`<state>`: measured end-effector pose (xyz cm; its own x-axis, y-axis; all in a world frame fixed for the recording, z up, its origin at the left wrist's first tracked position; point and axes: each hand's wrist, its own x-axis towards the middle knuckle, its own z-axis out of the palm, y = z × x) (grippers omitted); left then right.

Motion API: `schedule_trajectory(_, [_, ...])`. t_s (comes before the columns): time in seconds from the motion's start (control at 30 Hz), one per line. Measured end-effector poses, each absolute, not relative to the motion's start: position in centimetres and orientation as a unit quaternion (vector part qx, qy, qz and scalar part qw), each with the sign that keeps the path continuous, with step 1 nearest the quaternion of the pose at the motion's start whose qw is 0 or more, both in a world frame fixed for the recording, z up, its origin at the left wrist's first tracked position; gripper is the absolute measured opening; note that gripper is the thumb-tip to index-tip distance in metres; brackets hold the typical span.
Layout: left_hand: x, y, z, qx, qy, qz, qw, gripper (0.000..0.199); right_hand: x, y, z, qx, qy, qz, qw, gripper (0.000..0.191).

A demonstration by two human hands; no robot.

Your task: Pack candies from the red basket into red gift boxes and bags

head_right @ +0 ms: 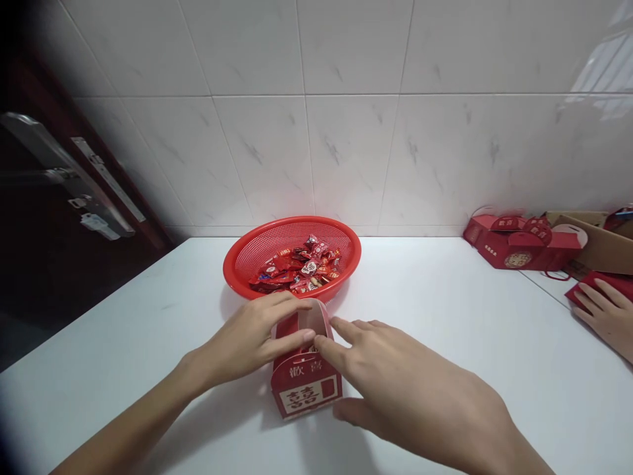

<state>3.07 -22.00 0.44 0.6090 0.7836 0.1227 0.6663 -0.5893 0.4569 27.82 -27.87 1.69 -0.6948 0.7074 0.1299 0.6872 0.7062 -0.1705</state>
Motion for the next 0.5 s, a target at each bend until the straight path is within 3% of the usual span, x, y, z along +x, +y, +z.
schedule_trajectory(0.2, [3.7,-22.4,-2.1,0.893,0.388,0.211,0.088,0.023,27.5,-27.9,2.3,-0.346,-0.928,0.111,0.084,0.070])
schedule_trajectory(0.5, [2.9,-22.3,-4.7,0.847,0.381,0.340,0.150,0.027,26.1,-26.9,2.4,-0.320,-0.934,0.158,0.026,0.045])
